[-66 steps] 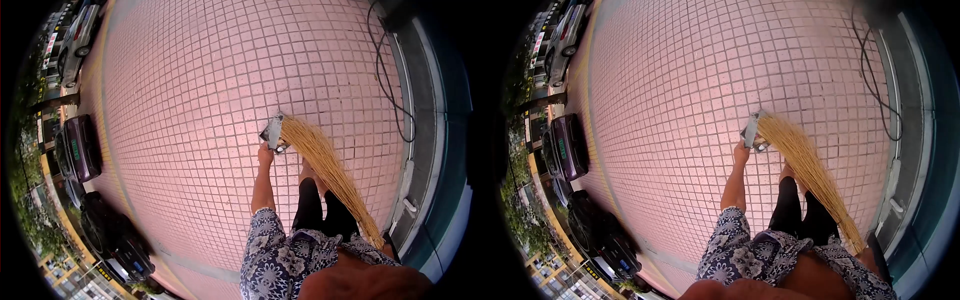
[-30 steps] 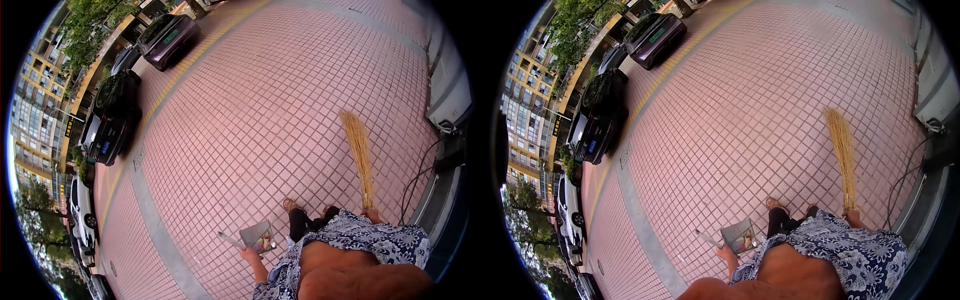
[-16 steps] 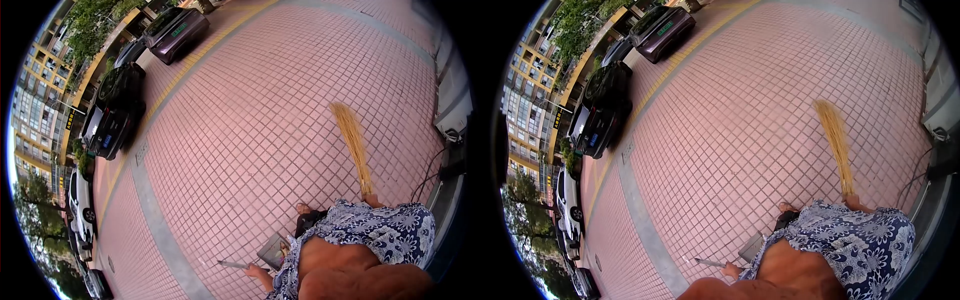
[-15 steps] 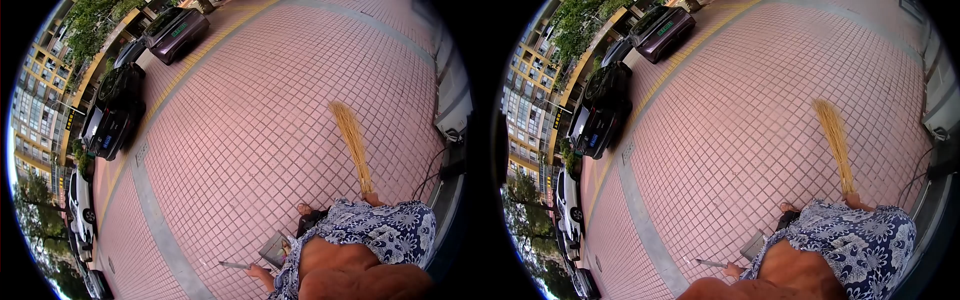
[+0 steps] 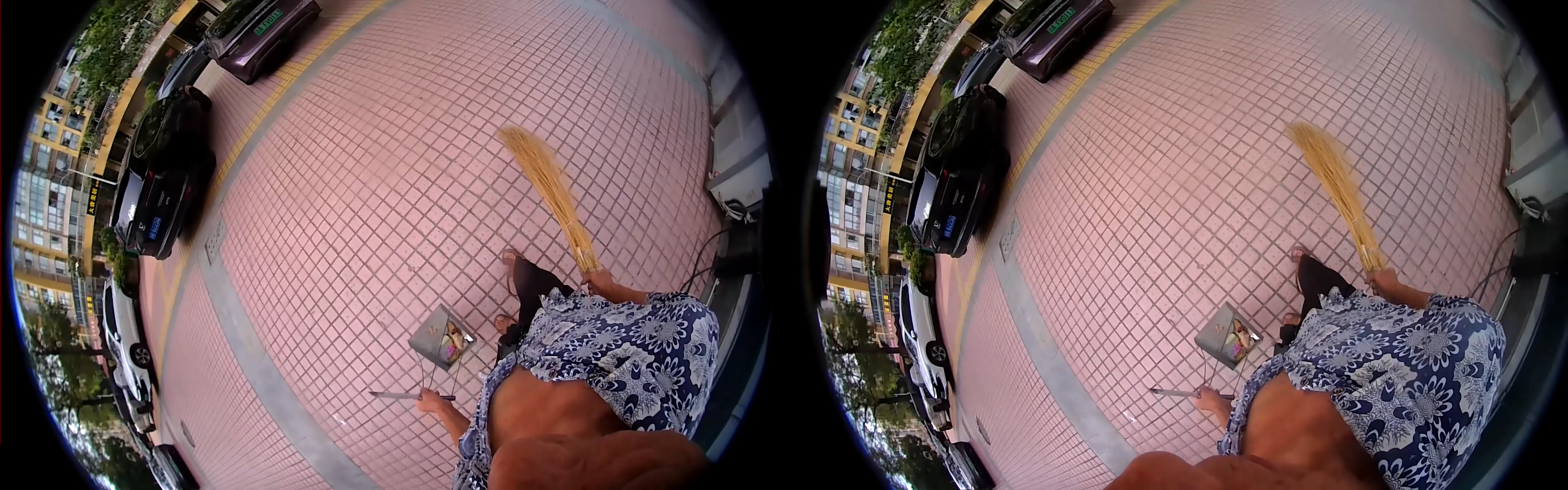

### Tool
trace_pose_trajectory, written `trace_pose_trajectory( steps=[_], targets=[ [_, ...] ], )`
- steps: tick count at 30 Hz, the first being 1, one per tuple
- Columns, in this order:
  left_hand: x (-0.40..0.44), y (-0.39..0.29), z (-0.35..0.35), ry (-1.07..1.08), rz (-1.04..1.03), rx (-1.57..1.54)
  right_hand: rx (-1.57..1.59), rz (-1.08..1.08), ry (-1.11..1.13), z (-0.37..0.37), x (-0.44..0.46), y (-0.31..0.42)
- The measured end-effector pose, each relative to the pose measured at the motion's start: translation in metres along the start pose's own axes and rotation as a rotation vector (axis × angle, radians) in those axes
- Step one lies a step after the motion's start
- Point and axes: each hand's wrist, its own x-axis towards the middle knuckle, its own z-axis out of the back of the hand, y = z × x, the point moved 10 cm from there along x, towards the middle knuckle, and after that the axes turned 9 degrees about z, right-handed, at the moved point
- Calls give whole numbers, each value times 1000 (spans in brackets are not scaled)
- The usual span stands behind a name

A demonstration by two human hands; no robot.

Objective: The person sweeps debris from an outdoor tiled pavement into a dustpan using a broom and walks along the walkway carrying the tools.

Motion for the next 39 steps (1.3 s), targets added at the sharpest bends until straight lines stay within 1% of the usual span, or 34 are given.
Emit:
trace_pose_trajectory(
  steps=[2, 3, 6, 8, 12, 14, 15, 20, 23, 26, 27, 31, 34, 37, 39],
  targets=[
    [-4, -28, -27, -6, -18, 74, 128, -43, -2, -23, 8, 26],
    [-2, -44, -42, -15, -50, 56, 179, -114, -36, -33, 12, 38],
    [27, -66, -90, -31, -16, 78, 150, -65, -16, -54, 70, 65],
    [39, -86, -127, -55, -58, 110, 109, -74, -89, -64, 104, 87],
    [30, -138, -210, -61, -90, 161, 52, -89, -162, -87, 154, 166],
    [17, -171, -278, -24, -93, 176, -14, -55, -174, -91, 178, 219],
    [15, -185, -316, 4, -93, 184, 42, -46, -147, -96, 190, 238],
    [-12, -246, -475, 127, -127, 238, -13, -7, -182, -103, 242, 322],
    [-24, -283, -570, 197, -155, 256, 25, -45, -192, -113, 284, 355],
    [-31, -315, -669, 287, -190, 286, 86, -25, -204, -127, 326, 387],
    [-27, -325, -699, 316, -193, 288, 65, -6, -255, -134, 332, 398],
    [-24, -374, -834, 396, -225, 315, 61, 24, -285, -163, 377, 480],
    [-18, -426, -935, 472, -259, 349, 4, -23, -402, -184, 413, 519],
    [-23, -480, -1029, 527, -285, 374, -56, -21, -454, -201, 439, 577],
    [-27, -514, -1083, 548, -301, 392, 27, -4, -465, -211, 473, 588]
  ],
)
